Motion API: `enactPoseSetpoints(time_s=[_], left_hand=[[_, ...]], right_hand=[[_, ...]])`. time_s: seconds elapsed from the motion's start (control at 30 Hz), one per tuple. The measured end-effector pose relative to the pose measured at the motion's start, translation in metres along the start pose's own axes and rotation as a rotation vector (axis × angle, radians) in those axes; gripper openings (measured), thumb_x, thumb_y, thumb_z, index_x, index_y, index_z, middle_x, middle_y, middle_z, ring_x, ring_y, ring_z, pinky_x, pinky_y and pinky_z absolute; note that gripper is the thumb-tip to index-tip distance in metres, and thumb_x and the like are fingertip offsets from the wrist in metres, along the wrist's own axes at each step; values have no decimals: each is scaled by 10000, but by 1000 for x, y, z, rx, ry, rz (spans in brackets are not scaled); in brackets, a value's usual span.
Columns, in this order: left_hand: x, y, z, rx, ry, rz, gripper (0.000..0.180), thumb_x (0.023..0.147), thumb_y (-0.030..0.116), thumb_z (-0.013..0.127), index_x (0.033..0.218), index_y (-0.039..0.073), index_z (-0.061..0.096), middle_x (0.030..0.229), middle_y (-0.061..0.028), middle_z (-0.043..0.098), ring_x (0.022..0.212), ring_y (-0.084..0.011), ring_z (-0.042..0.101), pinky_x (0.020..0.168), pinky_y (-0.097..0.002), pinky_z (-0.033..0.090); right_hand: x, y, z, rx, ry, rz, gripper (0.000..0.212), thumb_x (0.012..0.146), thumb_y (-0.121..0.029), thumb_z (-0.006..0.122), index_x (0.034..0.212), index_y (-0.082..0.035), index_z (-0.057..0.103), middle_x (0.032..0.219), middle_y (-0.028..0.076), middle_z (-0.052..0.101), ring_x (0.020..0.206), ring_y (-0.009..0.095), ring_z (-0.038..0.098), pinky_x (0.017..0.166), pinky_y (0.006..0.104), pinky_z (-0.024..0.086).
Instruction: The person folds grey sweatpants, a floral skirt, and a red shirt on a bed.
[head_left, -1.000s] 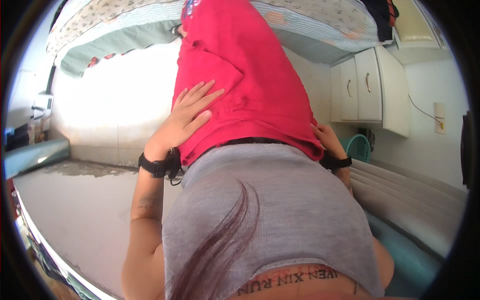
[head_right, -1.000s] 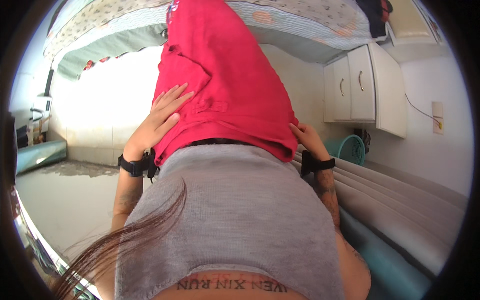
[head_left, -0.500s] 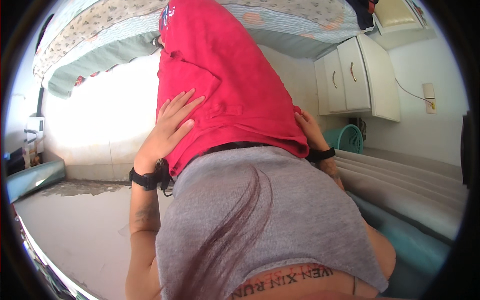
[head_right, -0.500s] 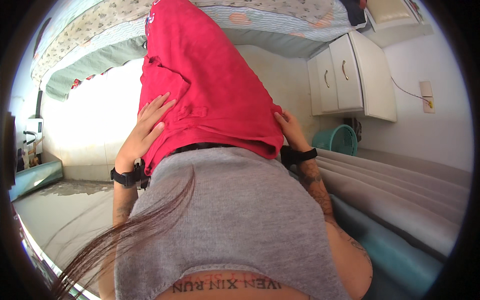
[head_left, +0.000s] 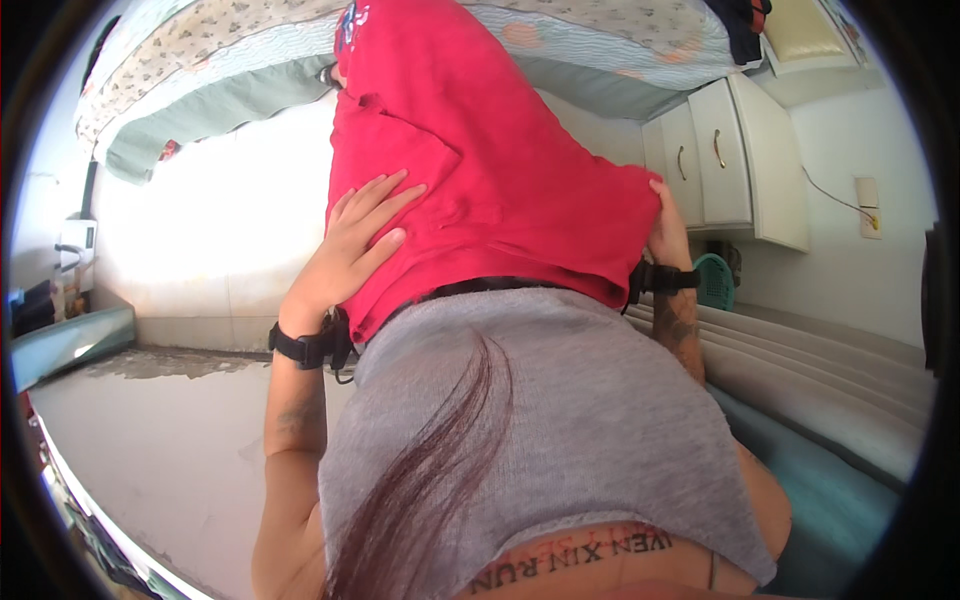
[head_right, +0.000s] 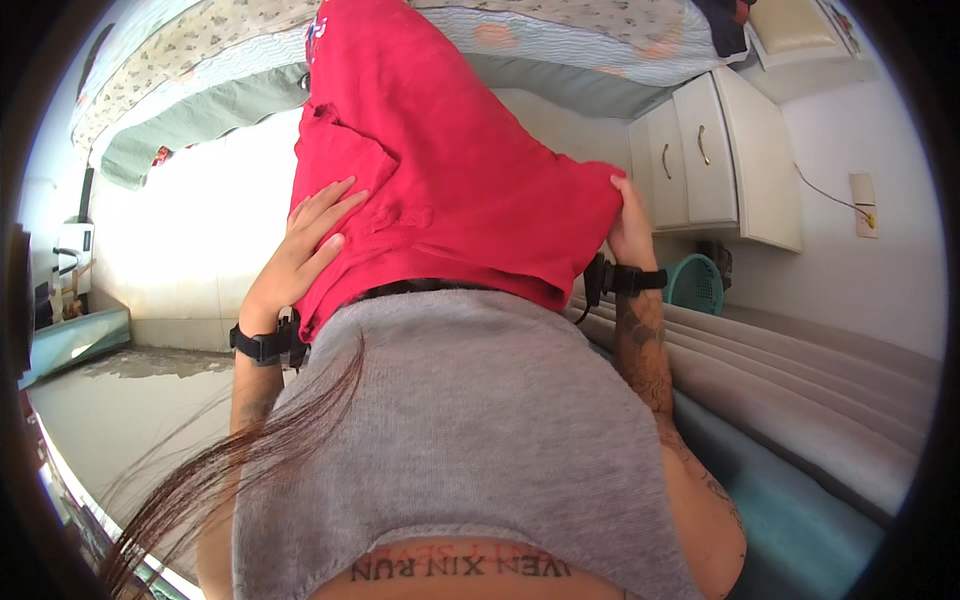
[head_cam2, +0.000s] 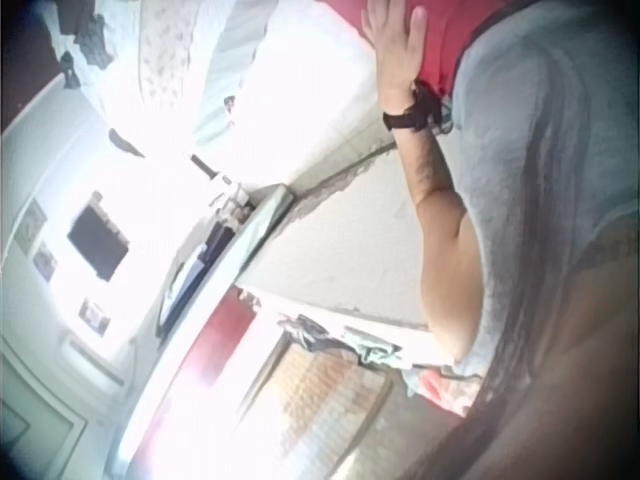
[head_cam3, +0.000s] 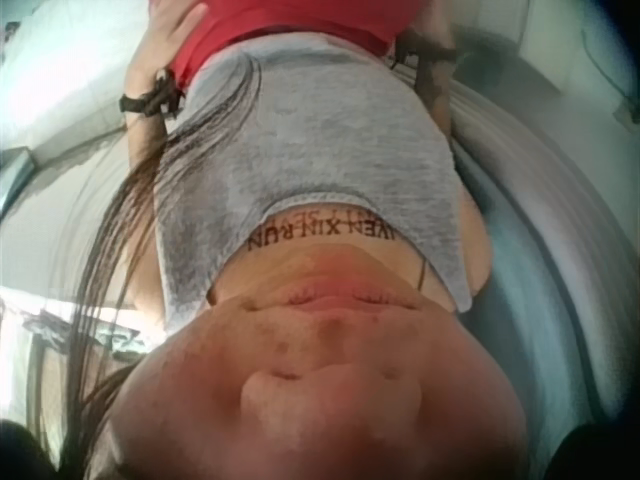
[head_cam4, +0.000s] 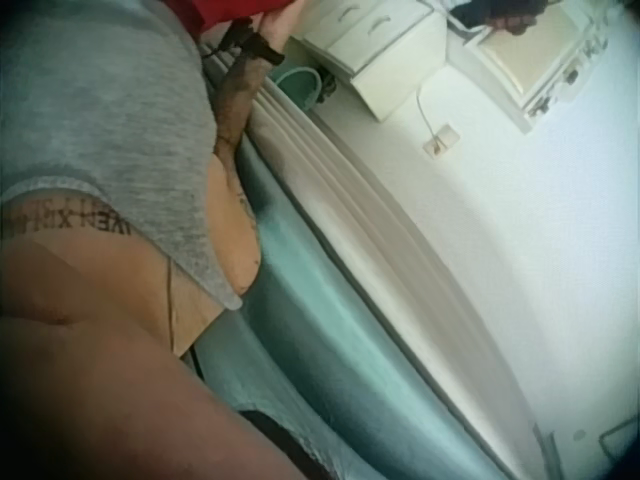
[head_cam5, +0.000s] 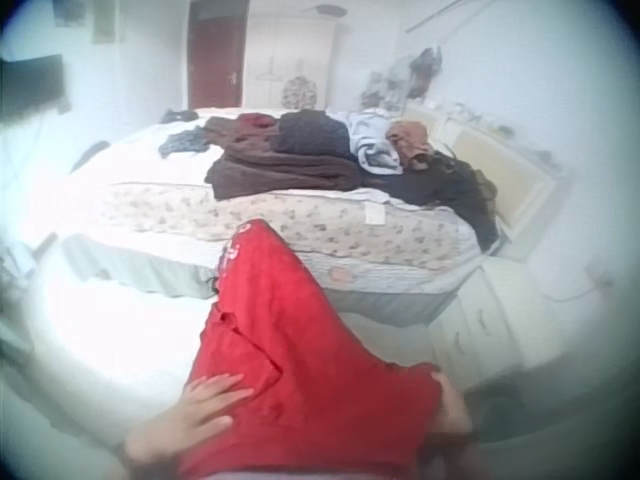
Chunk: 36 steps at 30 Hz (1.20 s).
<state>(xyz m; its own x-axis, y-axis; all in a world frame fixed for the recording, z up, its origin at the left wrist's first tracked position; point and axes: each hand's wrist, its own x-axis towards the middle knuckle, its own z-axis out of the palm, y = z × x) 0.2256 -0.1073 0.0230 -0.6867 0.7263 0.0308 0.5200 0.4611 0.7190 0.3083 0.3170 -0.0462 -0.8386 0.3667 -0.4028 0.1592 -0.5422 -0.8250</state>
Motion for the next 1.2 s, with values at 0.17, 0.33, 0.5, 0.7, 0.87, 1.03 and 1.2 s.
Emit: enactPoseSetpoints(time_s=[0.17, 0.33, 0.5, 0.7, 0.87, 1.03, 1.2], left_hand=[[4, -3, 0, 16, -12, 11, 462, 918, 271, 471, 1363, 152, 451, 1437, -136, 365, 1350, -323, 288, 1114, -461, 151], [4, -5, 2, 9, 2, 27, 459, 921, 271, 467, 1366, 159, 448, 1436, -138, 365, 1345, -329, 295, 1109, -469, 159], [3, -2, 0, 18, -9, 14, 462, 921, 254, 451, 1368, 137, 444, 1439, -137, 362, 1346, -319, 294, 1112, -447, 165], [-9, 0, -9, -46, 1, 18, 448, 891, 202, 493, 1334, 136, 478, 1396, -126, 419, 1307, -298, 357, 1098, -434, 203], [-31, -1, -29, 5, -67, 18, 626, 678, -34, 438, 1292, 70, 500, 1351, -120, 475, 1258, -273, 429, 1078, -400, 264], [-43, -3, -41, 290, -112, 60, 683, 627, -79, 481, 1293, 76, 491, 1338, -113, 481, 1199, -283, 464, 1038, -395, 324], [-49, -3, -36, 419, -129, 69, 773, 592, -102, 555, 1331, 93, 446, 1376, -96, 442, 1191, -285, 462, 1021, -396, 344]], right_hand=[[-3, -32, 78, -284, -109, -578, 122, 841, 20, 587, 804, -56, 499, 1079, 77, 628, 896, 99, 564, 813, 240, 438], [-51, -44, 167, -960, -926, -785, 126, 807, 80, 576, 847, -38, 553, 1171, 127, 583, 969, 154, 572, 814, 256, 449], [-53, -36, 160, -1015, -1068, -829, 180, 825, 60, 566, 975, -30, 609, 1116, 86, 611, 938, 150, 586, 788, 256, 459], [-46, -34, 102, -821, -459, -450, 220, 885, -14, 528, 1089, -33, 611, 1087, 80, 626, 965, 165, 591, 821, 278, 471], [-51, -27, 72, -1069, -639, -437, 296, 861, -10, 546, 1154, -20, 592, 1190, 110, 590, 1036, 194, 571, 866, 283, 455], [-62, -28, 69, -1151, -680, -338, 377, 826, -45, 609, 1201, -31, 570, 1316, 119, 506, 1165, 231, 510, 971, 307, 397], [-60, -31, 79, -1259, -752, -400, 467, 799, -69, 654, 1252, -46, 541, 1386, 124, 439, 1246, 263, 453, 1032, 332, 344]])
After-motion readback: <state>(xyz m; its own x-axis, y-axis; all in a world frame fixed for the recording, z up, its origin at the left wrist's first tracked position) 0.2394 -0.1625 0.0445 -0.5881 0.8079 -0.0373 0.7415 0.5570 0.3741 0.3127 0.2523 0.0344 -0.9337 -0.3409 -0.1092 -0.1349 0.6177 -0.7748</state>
